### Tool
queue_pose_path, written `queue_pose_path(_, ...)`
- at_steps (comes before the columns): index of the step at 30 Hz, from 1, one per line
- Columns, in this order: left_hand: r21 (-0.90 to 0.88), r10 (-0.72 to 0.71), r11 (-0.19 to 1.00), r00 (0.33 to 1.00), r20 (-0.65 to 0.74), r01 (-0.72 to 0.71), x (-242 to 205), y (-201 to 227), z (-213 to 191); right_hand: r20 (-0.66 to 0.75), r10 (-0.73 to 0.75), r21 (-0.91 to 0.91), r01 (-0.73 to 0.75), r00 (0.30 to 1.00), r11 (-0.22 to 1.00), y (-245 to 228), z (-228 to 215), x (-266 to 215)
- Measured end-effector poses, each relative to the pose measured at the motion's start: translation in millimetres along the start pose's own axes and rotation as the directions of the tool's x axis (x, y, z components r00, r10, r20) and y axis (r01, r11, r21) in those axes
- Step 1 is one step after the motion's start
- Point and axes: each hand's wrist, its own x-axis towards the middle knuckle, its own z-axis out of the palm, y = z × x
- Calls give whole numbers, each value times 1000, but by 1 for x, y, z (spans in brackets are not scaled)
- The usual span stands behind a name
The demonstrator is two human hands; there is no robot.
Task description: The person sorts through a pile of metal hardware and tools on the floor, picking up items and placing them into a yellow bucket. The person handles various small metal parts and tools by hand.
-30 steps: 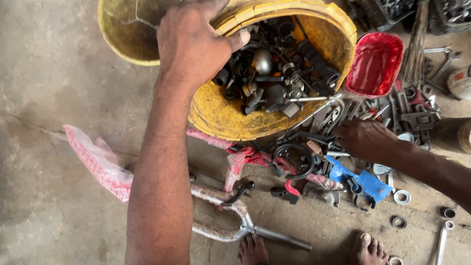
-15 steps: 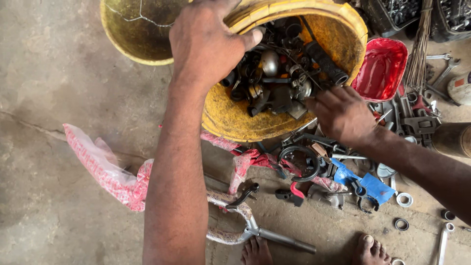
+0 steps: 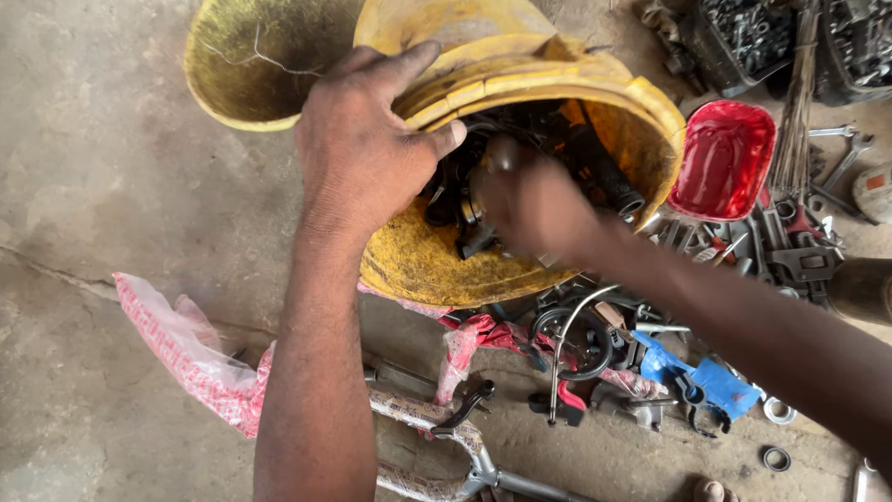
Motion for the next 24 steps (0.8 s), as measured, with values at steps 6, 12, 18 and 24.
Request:
queue_pose_path(6, -21, -36, 999, 999, 28, 36, -3, -2, 2, -182, 369, 74, -361, 911, 930, 61, 23, 127)
queue_pose_path(12, -80, -8, 997, 999, -39, 4, -2, -4, 2, 228, 381, 371, -442, 896, 817, -7, 63, 158)
queue_pose_path(18, -127, 120, 982, 982, -149, -139, -1, -14, 3, -225, 175, 487, -45, 958, 872, -51, 75, 127)
queue_pose_path(24, -66, 55, 996, 991, -122, -63, -5, -11, 4, -136, 85, 434, -18, 987, 901, -52, 72, 87)
